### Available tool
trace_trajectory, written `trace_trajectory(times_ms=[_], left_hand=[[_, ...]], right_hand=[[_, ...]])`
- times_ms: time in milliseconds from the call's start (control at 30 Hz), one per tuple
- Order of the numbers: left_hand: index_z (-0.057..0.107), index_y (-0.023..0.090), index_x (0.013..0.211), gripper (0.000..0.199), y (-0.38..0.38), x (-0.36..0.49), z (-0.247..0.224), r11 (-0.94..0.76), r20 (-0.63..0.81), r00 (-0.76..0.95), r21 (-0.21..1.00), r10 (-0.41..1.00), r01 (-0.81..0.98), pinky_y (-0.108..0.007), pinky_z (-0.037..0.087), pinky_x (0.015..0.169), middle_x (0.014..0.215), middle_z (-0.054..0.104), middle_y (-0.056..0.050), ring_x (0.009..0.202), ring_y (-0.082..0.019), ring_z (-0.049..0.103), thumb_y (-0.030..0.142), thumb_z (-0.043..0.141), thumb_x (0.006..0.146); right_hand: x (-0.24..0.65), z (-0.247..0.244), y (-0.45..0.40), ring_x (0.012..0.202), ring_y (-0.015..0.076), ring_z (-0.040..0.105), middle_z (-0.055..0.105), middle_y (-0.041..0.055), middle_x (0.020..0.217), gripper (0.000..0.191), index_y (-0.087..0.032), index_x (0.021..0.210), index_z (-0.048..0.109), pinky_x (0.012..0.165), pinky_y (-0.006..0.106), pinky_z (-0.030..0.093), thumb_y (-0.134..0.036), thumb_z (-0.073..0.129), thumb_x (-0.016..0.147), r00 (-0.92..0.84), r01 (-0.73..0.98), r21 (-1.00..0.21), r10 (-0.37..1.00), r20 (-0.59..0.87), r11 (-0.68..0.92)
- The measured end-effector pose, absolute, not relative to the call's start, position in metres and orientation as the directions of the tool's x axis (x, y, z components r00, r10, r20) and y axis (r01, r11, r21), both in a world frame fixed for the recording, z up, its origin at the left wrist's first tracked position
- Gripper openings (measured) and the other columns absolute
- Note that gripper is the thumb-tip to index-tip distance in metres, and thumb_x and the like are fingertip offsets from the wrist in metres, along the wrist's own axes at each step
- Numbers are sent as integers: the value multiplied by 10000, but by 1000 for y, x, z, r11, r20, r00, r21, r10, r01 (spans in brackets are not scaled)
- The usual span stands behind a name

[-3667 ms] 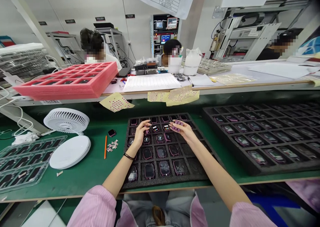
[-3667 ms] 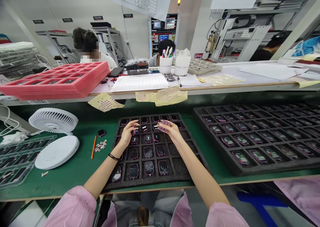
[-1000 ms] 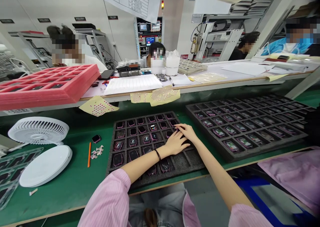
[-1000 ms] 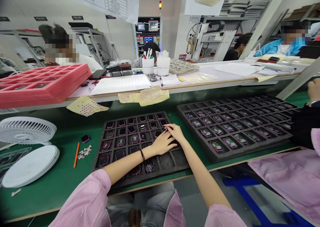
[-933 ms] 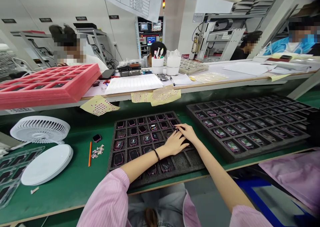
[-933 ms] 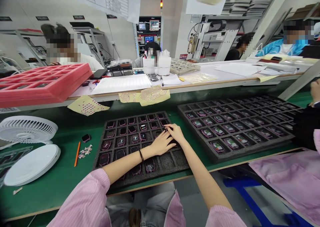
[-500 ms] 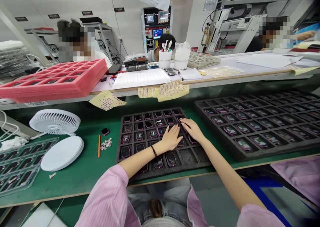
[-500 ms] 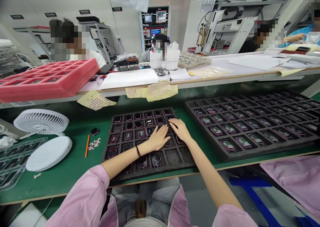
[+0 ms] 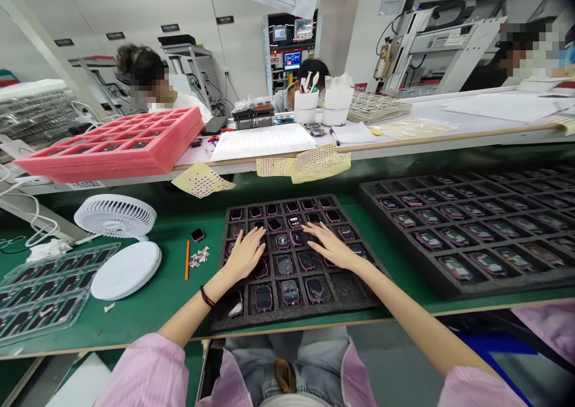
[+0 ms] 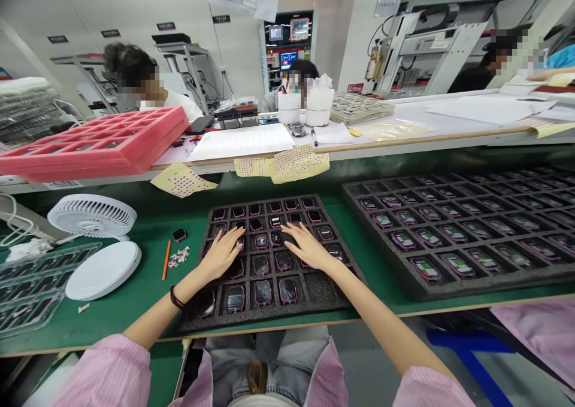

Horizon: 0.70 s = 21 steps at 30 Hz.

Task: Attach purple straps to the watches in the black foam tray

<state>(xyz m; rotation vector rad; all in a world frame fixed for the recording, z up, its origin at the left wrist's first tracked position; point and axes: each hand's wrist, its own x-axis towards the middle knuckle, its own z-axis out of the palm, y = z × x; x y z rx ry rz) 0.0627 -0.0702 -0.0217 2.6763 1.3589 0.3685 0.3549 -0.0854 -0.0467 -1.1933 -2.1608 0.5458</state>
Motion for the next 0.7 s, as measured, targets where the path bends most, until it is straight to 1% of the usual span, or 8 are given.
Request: trace_trajectory(times_ms=[67, 133, 267, 367, 467, 567, 700], left_hand=[[292, 175, 1438, 486, -74, 50, -28, -595, 126, 581, 172, 804, 785, -537, 147, 1149, 1480, 379, -97, 1408, -227, 264, 339, 232, 984], [272, 172, 1449, 498, -81, 45, -34, -622, 110, 612, 131, 783, 772, -535, 142, 1153, 1488, 364, -94, 1415, -230, 244, 353, 216, 989], [248, 205, 1462, 502, -97, 31, -33, -683, 127, 672, 112, 730, 721, -495, 145, 1168, 1477, 388, -71, 1405, -213, 274, 377, 219, 992], [240, 229, 1463, 485, -101, 11, -28, -692, 153, 675, 138, 721, 708, -452, 154, 1179, 1466, 411, -43, 1394, -179, 297, 357, 219, 996], [219, 209, 1469, 492, -95, -8, -25, -621, 173, 597, 158, 783, 768, -461, 180, 1170, 1487, 375, -58, 1406, -186, 269, 346, 193, 997], [209, 189, 1471, 505, -86, -17, -29, -571, 155, 550, 154, 820, 807, -498, 197, 1154, 1495, 357, -78, 1409, -207, 260, 359, 172, 996], [263, 178, 1452, 495, -85, -20, -36, -589, 176, 570, 88, 803, 803, -521, 194, 1147, 1468, 402, -81, 1398, -228, 288, 353, 188, 995]], right_hand=[[338, -41, -87, 1404, 203, 279, 437, 57, 1454, 472, -250, 1388, 396, 1173, 505, 116, -433, 364, 954, -444, 617, -617, 864, 240, 488], [328, -38, -89, 1415, 198, 250, 430, 77, 1458, 501, -223, 1403, 373, 1177, 502, 106, -453, 338, 959, -460, 631, -620, 869, 183, 465], [327, -38, -102, 1421, 206, 228, 396, 85, 1478, 532, -214, 1416, 353, 1180, 511, 96, -479, 335, 955, -474, 646, -625, 872, 122, 438], [332, -36, -114, 1414, 209, 251, 439, 71, 1452, 489, -233, 1387, 392, 1177, 531, 90, -467, 330, 962, -471, 639, -631, 872, 130, 440], [327, -31, -117, 1400, 208, 288, 490, 79, 1412, 459, -221, 1366, 401, 1174, 541, 100, -440, 336, 968, -460, 641, -608, 869, 183, 468], [309, -30, -106, 1396, 213, 299, 501, 102, 1399, 461, -192, 1360, 387, 1170, 541, 130, -421, 362, 961, -478, 664, -534, 846, 236, 524], [282, -35, -92, 1379, 240, 332, 524, 149, 1368, 466, -137, 1339, 401, 1158, 544, 178, -400, 366, 956, -511, 705, -439, 828, 230, 557]])
